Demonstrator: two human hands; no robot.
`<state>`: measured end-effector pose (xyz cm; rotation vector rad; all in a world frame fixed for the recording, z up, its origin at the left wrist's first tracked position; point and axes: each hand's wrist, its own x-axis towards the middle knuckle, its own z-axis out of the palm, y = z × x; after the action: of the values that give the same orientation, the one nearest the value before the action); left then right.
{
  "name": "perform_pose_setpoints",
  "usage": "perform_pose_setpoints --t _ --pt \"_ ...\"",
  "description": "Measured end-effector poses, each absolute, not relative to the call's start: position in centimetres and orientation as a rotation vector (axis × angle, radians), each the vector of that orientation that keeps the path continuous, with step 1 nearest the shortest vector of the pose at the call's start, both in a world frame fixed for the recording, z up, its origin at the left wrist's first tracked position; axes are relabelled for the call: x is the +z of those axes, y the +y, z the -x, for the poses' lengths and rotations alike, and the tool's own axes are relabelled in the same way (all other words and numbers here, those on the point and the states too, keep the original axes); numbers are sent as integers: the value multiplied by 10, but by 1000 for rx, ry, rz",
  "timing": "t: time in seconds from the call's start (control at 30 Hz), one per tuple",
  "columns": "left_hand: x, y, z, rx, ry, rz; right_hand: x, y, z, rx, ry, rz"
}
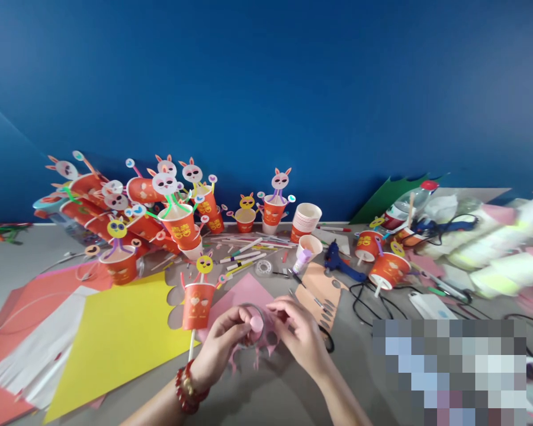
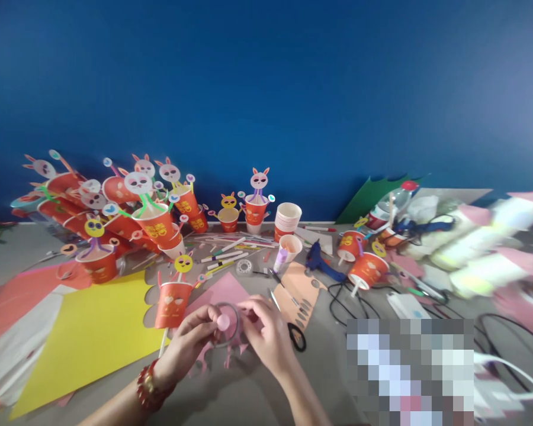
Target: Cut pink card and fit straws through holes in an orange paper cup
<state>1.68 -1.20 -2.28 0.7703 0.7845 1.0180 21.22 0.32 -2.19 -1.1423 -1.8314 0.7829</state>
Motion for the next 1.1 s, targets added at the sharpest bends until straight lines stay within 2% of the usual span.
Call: perform_pose_setpoints --t 0.23,0.47,0.6,0.8,1.1 --pt "-21 -9 -18 879 665 -579 -7 -1 -198 1081 -1661 941" --pt "-22 -9 -20 799 591 -520 -7 -2 -199 1008 -1716 890" --pt "-26 -9 -19 802 569 -507 -7 -3 -199 1090 -1705 877" --pt "-23 -12 -15 965 710 -769 -4 -2 -201 1350 -1574 1031" --pt "-23 -12 -15 972 861 -1069 -2 0 -199 1442 -1543 1082"
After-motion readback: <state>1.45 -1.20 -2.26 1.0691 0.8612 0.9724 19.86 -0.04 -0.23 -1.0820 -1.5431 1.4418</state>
